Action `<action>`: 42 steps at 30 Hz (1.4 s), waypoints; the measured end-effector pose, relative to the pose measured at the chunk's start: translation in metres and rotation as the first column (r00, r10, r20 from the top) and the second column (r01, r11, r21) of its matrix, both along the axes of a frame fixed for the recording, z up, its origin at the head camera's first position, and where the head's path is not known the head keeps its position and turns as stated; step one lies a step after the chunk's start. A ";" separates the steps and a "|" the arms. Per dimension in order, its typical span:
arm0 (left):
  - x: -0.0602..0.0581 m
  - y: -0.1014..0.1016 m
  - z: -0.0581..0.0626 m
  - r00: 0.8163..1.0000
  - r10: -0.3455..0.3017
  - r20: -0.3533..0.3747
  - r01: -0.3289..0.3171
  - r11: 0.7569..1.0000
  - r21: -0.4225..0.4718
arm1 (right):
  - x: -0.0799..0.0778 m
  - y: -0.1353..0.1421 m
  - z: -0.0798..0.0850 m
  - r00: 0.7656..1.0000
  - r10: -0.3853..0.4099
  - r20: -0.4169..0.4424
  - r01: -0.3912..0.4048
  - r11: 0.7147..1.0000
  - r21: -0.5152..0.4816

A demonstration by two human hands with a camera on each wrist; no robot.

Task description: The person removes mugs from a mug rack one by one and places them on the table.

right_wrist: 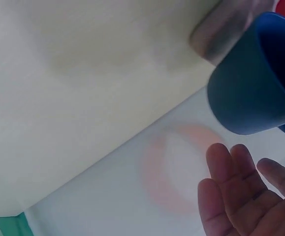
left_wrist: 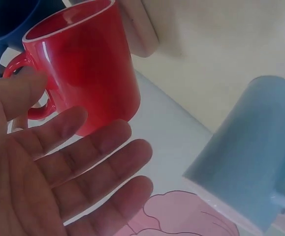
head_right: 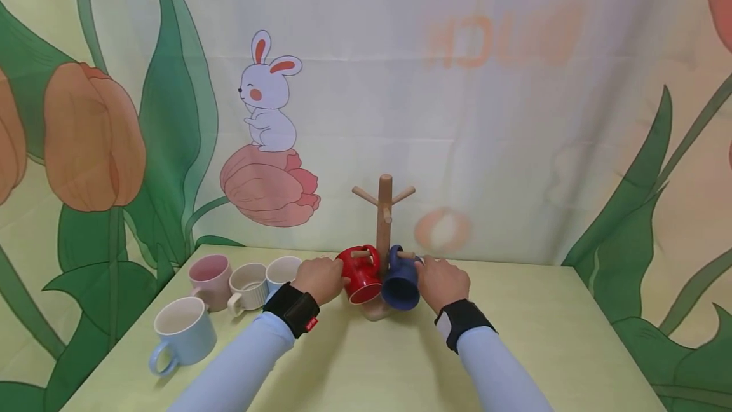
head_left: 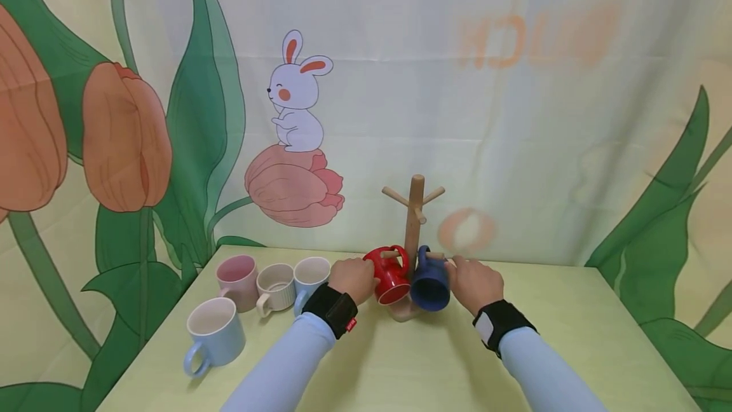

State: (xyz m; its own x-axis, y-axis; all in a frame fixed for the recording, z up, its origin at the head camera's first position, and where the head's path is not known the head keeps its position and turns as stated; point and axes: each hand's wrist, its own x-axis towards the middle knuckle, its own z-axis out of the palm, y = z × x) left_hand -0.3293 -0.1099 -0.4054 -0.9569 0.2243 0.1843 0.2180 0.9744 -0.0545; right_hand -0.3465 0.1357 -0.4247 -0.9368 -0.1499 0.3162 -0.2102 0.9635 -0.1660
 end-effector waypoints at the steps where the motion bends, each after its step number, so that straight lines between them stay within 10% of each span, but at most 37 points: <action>1: 0.002 -0.003 -0.001 1.000 -0.004 0.000 0.004 1.000 0.012 | 0.000 0.002 -0.002 1.000 0.000 0.002 0.000 1.000 0.000; 23: 0.056 -0.026 -0.040 0.998 -0.060 0.008 0.060 0.996 0.060 | -0.001 0.018 -0.058 0.997 0.052 -0.059 -0.050 0.998 0.034; 42: 0.062 -0.027 -0.041 0.995 -0.076 0.064 0.070 0.994 0.087 | -0.015 0.011 -0.086 0.957 0.168 -0.234 -0.156 0.985 0.071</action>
State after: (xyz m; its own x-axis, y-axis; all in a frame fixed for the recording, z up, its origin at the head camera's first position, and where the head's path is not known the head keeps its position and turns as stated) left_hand -0.2670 -0.1370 -0.4461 -0.9493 0.2807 0.1416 0.2894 0.9562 0.0448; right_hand -0.3617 0.1462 -0.5104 -0.7968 -0.3154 0.5154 -0.3915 0.9192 -0.0429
